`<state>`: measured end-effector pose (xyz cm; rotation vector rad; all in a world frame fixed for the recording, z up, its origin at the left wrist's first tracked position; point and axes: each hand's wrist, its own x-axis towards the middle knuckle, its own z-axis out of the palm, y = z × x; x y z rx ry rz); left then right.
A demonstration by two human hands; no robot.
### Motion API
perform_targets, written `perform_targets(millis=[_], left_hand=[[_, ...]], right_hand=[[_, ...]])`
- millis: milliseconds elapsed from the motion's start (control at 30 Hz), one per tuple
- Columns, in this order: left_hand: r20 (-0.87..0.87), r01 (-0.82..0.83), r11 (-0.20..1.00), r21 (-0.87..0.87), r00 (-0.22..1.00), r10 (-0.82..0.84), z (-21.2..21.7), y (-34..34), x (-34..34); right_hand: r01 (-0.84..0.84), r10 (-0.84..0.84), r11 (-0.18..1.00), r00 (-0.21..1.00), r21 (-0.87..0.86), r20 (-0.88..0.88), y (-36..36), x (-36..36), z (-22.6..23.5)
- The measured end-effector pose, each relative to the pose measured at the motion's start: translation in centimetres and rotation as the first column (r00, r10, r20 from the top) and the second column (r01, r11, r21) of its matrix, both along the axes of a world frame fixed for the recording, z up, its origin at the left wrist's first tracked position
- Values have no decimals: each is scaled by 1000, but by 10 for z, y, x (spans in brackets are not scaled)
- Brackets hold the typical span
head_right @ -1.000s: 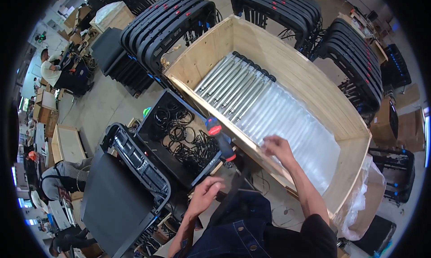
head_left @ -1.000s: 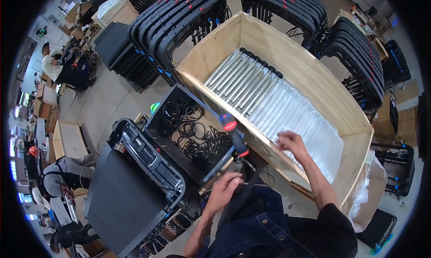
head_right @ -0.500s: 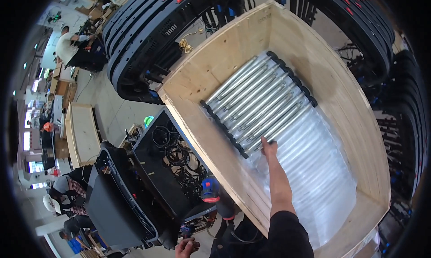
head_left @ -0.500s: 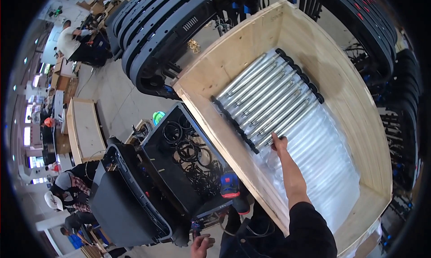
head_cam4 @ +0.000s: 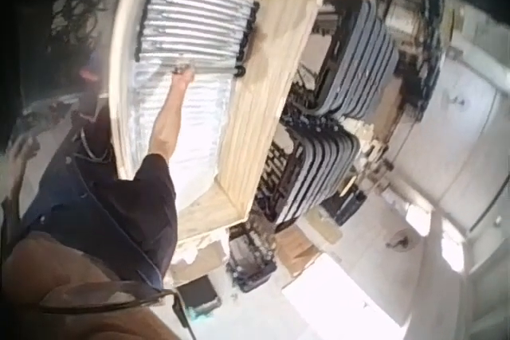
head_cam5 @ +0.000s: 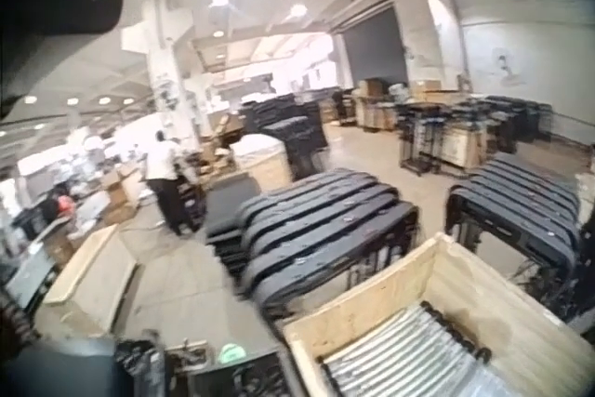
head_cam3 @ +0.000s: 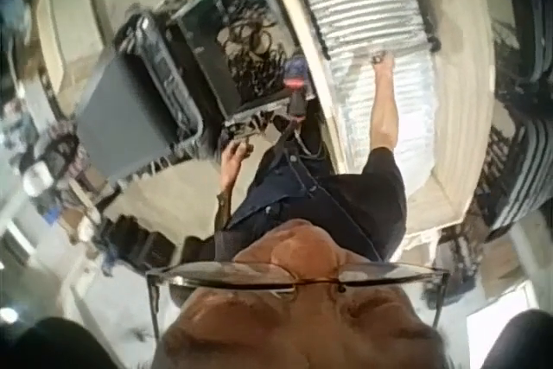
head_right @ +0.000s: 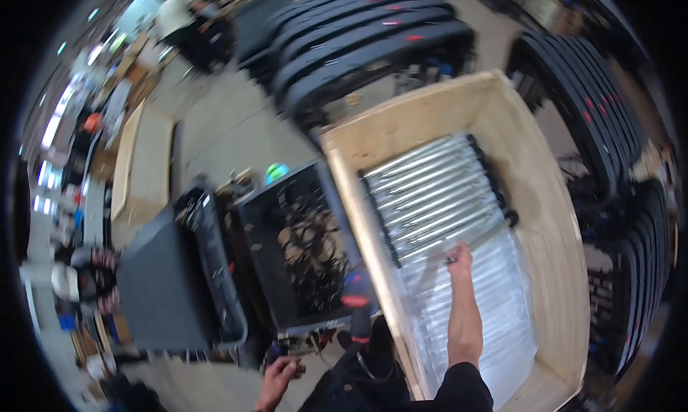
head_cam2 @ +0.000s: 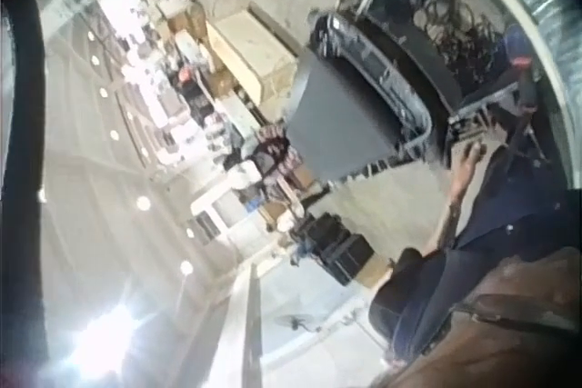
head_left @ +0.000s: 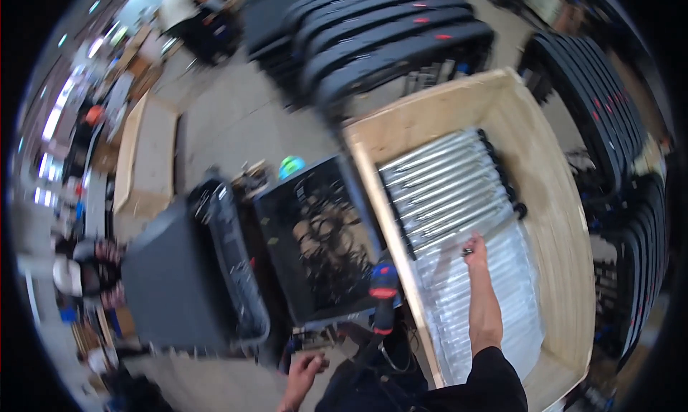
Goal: Assembling a treadmill by attaching components and securing them with screws using a power drill.
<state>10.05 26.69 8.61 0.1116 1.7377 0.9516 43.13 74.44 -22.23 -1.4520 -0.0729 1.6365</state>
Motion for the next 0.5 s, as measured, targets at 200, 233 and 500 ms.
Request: perform_targets(millis=[200,233,500], left_hand=[[51,-91,973,212,995,82,27,-22,0],[37,-80,963,256,997,72,30,-27,-2],[22,-79,722,687,996,88,113,25,-50]], right_hand=[[-289,262,952,940,104,218,-126,-35,132],[-422,366,896,880,142,303,-153,-43,186],[-957,725,283,257,65,639,-336,-112,396]])
